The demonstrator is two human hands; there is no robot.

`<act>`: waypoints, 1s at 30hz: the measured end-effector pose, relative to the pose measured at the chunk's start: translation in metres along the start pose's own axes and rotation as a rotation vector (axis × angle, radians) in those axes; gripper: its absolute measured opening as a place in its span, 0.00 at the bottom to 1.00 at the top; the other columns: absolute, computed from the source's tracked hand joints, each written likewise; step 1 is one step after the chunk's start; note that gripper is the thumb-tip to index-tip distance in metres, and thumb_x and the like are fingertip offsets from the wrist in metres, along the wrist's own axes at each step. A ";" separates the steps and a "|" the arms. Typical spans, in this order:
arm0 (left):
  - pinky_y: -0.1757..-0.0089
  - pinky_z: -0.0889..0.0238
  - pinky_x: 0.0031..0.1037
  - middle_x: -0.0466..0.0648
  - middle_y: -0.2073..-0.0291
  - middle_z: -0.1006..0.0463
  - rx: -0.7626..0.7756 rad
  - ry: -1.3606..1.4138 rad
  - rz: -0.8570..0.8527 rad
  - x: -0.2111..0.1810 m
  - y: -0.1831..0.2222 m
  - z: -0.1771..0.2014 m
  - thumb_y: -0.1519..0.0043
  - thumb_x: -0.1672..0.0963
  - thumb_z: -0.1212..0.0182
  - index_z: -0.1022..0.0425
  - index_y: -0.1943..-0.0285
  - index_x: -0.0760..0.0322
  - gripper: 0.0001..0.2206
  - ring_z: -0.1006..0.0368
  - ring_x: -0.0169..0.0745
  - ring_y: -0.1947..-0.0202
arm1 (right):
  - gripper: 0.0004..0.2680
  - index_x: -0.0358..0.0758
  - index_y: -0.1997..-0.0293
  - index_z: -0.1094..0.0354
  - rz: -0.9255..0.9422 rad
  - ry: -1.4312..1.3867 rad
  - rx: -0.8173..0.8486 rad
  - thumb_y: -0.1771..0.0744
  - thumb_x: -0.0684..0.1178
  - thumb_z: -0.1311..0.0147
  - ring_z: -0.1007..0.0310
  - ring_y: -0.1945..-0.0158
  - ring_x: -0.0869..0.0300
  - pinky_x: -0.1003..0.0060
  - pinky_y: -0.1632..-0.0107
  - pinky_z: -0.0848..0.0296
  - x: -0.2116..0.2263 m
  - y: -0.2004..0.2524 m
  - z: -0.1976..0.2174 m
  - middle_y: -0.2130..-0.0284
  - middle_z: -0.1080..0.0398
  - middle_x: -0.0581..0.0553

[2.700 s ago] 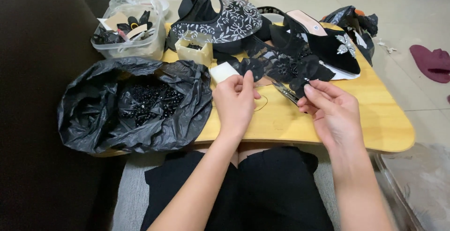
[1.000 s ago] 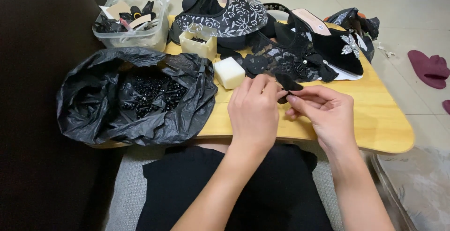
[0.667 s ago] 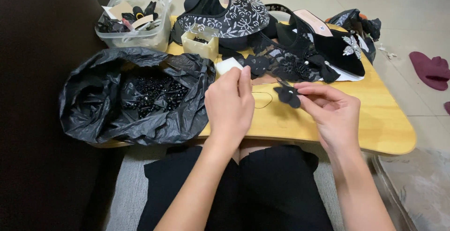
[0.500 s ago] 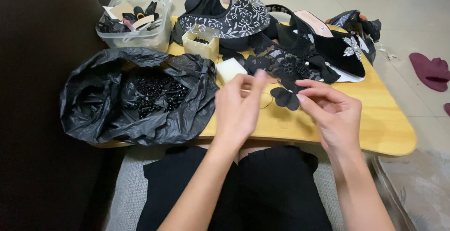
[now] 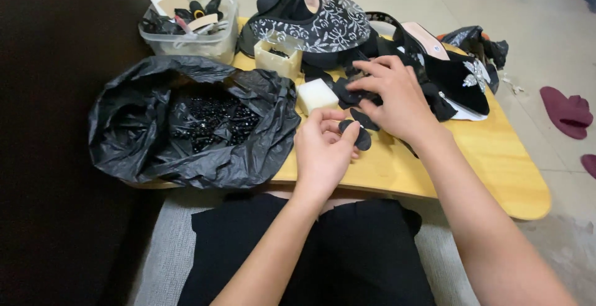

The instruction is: The person is manually sewing a decorative black bow onto a shoe upper component at a work table.

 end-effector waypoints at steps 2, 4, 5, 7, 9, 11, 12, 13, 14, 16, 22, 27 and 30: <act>0.75 0.26 0.21 0.55 0.70 0.20 -0.030 -0.035 -0.006 -0.009 0.003 0.004 0.42 0.62 0.35 0.28 0.48 0.78 0.15 0.23 0.33 0.82 | 0.10 0.49 0.56 0.21 -0.028 -0.095 -0.129 0.37 0.38 0.37 0.32 0.43 0.52 0.56 0.46 0.33 -0.014 0.000 0.000 0.50 0.24 0.53; 0.74 0.26 0.21 0.56 0.69 0.19 -0.051 -0.070 -0.011 -0.014 0.006 0.006 0.41 0.62 0.36 0.29 0.47 0.78 0.15 0.23 0.33 0.83 | 0.09 0.52 0.57 0.21 -0.062 -0.186 -0.257 0.35 0.38 0.36 0.27 0.47 0.56 0.60 0.46 0.29 -0.018 0.007 0.007 0.58 0.21 0.57; 0.73 0.25 0.22 0.56 0.68 0.19 -0.057 -0.107 -0.012 -0.016 0.007 0.006 0.42 0.62 0.36 0.30 0.46 0.77 0.16 0.22 0.34 0.83 | 0.06 0.47 0.54 0.22 -0.330 -0.497 -0.302 0.34 0.42 0.35 0.26 0.55 0.63 0.64 0.50 0.25 -0.028 0.016 0.010 0.63 0.22 0.53; 0.71 0.25 0.23 0.56 0.67 0.19 -0.061 -0.143 -0.013 -0.019 0.009 0.005 0.42 0.62 0.37 0.31 0.46 0.76 0.16 0.21 0.35 0.82 | 0.07 0.42 0.50 0.24 -0.600 -0.810 -0.335 0.32 0.46 0.34 0.25 0.63 0.69 0.69 0.54 0.21 -0.024 0.030 0.016 0.67 0.22 0.49; 0.69 0.25 0.25 0.57 0.65 0.18 -0.051 -0.189 -0.026 -0.021 0.010 0.004 0.42 0.62 0.37 0.30 0.45 0.75 0.16 0.19 0.38 0.79 | 0.09 0.32 0.51 0.24 -0.745 -1.151 -0.387 0.34 0.42 0.35 0.20 0.61 0.60 0.63 0.52 0.17 -0.005 0.040 0.025 0.64 0.22 0.41; 0.68 0.25 0.26 0.59 0.63 0.18 -0.044 -0.216 -0.035 -0.017 0.008 0.003 0.42 0.62 0.37 0.29 0.45 0.74 0.16 0.18 0.42 0.75 | 0.09 0.32 0.51 0.24 -0.774 -1.231 -0.394 0.34 0.42 0.35 0.20 0.62 0.62 0.65 0.52 0.17 -0.002 0.047 0.024 0.64 0.22 0.42; 0.67 0.25 0.28 0.61 0.62 0.17 -0.037 -0.243 -0.043 -0.015 0.007 0.002 0.42 0.61 0.37 0.27 0.46 0.74 0.16 0.16 0.46 0.70 | 0.09 0.32 0.52 0.24 -0.804 -1.311 -0.401 0.35 0.42 0.35 0.20 0.62 0.63 0.67 0.52 0.18 -0.001 0.051 0.023 0.64 0.22 0.44; 0.67 0.25 0.28 0.61 0.62 0.17 -0.035 -0.244 -0.043 -0.013 0.010 0.000 0.42 0.61 0.37 0.27 0.46 0.74 0.16 0.16 0.46 0.70 | 0.09 0.32 0.52 0.24 -0.806 -1.312 -0.403 0.35 0.42 0.35 0.20 0.62 0.63 0.67 0.52 0.18 0.002 0.054 0.023 0.64 0.22 0.44; 0.62 0.27 0.38 0.62 0.59 0.20 -0.100 -0.344 -0.211 -0.019 0.015 -0.001 0.44 0.61 0.36 0.27 0.46 0.73 0.16 0.20 0.57 0.63 | 0.10 0.32 0.51 0.25 -0.794 -1.301 -0.402 0.35 0.42 0.35 0.19 0.61 0.62 0.68 0.51 0.19 0.004 0.056 0.024 0.63 0.22 0.43; 0.56 0.28 0.48 0.62 0.56 0.23 -0.164 -0.442 -0.380 -0.034 0.027 -0.002 0.45 0.61 0.36 0.26 0.47 0.73 0.17 0.23 0.69 0.56 | 0.10 0.31 0.50 0.25 -0.784 -1.290 -0.402 0.35 0.42 0.36 0.19 0.60 0.61 0.68 0.51 0.19 0.009 0.061 0.024 0.63 0.22 0.41; 0.57 0.33 0.36 0.55 0.64 0.20 -0.280 -0.433 -0.691 -0.078 0.039 0.000 0.37 0.59 0.44 0.23 0.58 0.70 0.07 0.26 0.52 0.63 | 0.08 0.27 0.57 0.22 -0.120 -0.301 -0.602 0.37 0.29 0.33 0.31 0.52 0.53 0.62 0.45 0.30 0.086 0.064 0.086 0.56 0.22 0.40; 0.76 0.36 0.17 0.52 0.78 0.18 -0.062 0.154 0.025 -0.085 0.035 0.005 0.45 0.54 0.34 0.17 0.65 0.80 0.16 0.27 0.30 0.80 | 0.09 0.27 0.57 0.20 -0.053 -0.152 -0.613 0.39 0.30 0.34 0.35 0.53 0.51 0.60 0.48 0.30 0.106 0.068 0.090 0.56 0.22 0.41; 0.75 0.28 0.20 0.53 0.82 0.19 -0.017 0.085 -0.095 -0.069 0.020 0.011 0.39 0.60 0.36 0.19 0.69 0.80 0.11 0.24 0.35 0.82 | 0.09 0.28 0.58 0.20 -0.026 -0.143 -0.634 0.39 0.28 0.36 0.35 0.53 0.50 0.60 0.49 0.30 0.106 0.072 0.088 0.57 0.21 0.41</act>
Point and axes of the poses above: each hand's wrist, its own y-axis away from the middle knuckle, its own z-axis out of the back of the hand, x = y × z, the point moved 5 cm from there along -y, towards the middle knuckle
